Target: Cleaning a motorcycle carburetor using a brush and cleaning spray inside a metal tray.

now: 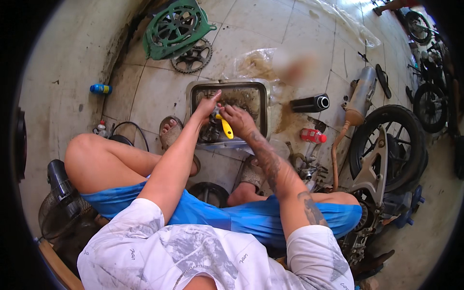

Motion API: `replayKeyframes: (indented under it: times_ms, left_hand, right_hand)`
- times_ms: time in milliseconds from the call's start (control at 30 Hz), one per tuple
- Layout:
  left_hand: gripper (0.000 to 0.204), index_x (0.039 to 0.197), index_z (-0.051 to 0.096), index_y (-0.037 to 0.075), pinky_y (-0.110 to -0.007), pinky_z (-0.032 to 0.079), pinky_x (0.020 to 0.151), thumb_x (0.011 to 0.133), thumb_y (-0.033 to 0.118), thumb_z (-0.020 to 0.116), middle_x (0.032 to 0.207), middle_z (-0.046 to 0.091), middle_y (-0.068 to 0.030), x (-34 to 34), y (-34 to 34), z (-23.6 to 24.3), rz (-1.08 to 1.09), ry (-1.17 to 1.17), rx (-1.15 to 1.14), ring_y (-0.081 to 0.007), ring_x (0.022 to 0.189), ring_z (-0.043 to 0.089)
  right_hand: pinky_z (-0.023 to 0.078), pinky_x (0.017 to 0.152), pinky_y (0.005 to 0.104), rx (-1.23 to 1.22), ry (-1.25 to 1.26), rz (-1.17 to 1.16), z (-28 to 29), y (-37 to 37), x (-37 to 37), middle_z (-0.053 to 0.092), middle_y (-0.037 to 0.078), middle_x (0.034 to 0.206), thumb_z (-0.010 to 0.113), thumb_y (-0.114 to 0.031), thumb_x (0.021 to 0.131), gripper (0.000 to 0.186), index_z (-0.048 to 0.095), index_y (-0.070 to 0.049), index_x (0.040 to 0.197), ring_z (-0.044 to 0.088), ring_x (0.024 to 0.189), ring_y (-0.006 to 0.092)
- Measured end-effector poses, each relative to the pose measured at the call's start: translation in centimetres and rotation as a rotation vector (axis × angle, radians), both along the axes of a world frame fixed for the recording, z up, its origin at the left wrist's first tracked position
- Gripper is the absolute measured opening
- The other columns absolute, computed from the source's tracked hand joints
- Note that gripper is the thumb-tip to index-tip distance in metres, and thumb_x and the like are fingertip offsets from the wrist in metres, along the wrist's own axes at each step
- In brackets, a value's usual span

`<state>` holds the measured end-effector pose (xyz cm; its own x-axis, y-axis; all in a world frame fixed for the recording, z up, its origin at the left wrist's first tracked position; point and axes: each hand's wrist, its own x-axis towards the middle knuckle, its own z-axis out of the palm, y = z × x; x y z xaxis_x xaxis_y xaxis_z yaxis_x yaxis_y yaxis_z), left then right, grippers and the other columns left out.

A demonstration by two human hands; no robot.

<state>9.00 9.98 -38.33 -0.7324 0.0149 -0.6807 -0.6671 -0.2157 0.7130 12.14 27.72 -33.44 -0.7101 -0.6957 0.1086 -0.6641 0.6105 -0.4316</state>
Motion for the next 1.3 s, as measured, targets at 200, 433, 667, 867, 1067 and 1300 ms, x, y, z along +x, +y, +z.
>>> replayKeyframes:
  times_ms: [200,433,667,867,1067,1300]
  left_hand:
    - [0.045,0.089,0.059,0.008,-0.027,0.048,0.056,0.087,0.052,0.068,0.069,0.057,-0.0023,-0.9,0.4,0.0,0.082,-0.09,0.142,-0.0136,0.06,0.059]
    - [0.039,0.091,0.058,0.011,-0.026,0.048,0.056,0.087,0.049,0.069,0.071,0.058,-0.0031,-0.5,-1.1,-2.3,0.195,-0.066,0.261,-0.0137,0.062,0.059]
    - [0.065,0.11,0.06,0.008,-0.043,0.053,0.07,0.09,0.068,0.046,0.098,0.068,-0.0109,-0.9,-1.6,-2.4,0.086,-0.437,0.247,-0.0277,0.076,0.066]
    - [0.057,0.103,0.058,0.001,-0.036,0.055,0.066,0.09,0.056,0.06,0.092,0.067,-0.0103,1.1,-2.4,-2.0,0.252,-0.152,0.214,-0.0221,0.075,0.067]
    - [0.044,0.1,0.059,0.007,-0.035,0.057,0.072,0.094,0.051,0.056,0.083,0.066,-0.0078,1.4,-4.4,-2.7,0.262,0.024,0.404,-0.0226,0.078,0.068]
    - [0.032,0.098,0.061,0.005,-0.036,0.057,0.072,0.091,0.037,0.059,0.08,0.068,-0.0117,1.0,-3.2,-2.3,0.252,0.043,0.576,-0.0263,0.074,0.069]
  right_hand:
    - [0.05,0.069,0.0483,-0.218,-0.244,-0.769,0.6,-6.2,3.3,0.062,0.012,0.092,0.066,-0.017,0.084,0.018,0.063,-0.001,0.093,0.065,0.082,0.0373]
    - [0.051,0.07,0.0443,-0.246,-0.266,-0.515,0.2,-4.7,1.9,0.061,0.009,0.095,0.065,-0.015,0.082,0.025,0.064,-0.004,0.105,0.065,0.084,0.0317]
    - [0.05,0.07,0.0416,-0.408,-0.142,-0.421,0.6,-2.9,1.9,0.059,0.006,0.097,0.067,-0.01,0.08,0.034,0.063,-0.012,0.114,0.061,0.082,0.0315]
    - [0.05,0.074,0.0399,-0.557,-0.169,-0.633,-2.0,-3.1,3.3,0.061,0.014,0.092,0.067,-0.016,0.089,0.021,0.066,-0.005,0.106,0.062,0.086,0.0336]
    - [0.05,0.077,0.0413,-0.403,-0.178,-1.003,-3.0,0.1,2.7,0.06,0.016,0.099,0.064,-0.019,0.09,0.029,0.065,-0.008,0.117,0.062,0.09,0.0357]
    - [0.052,0.077,0.0447,-0.432,-0.317,-0.785,-3.1,-3.1,3.0,0.062,0.022,0.095,0.061,-0.012,0.085,0.038,0.056,-0.007,0.122,0.065,0.091,0.0387]
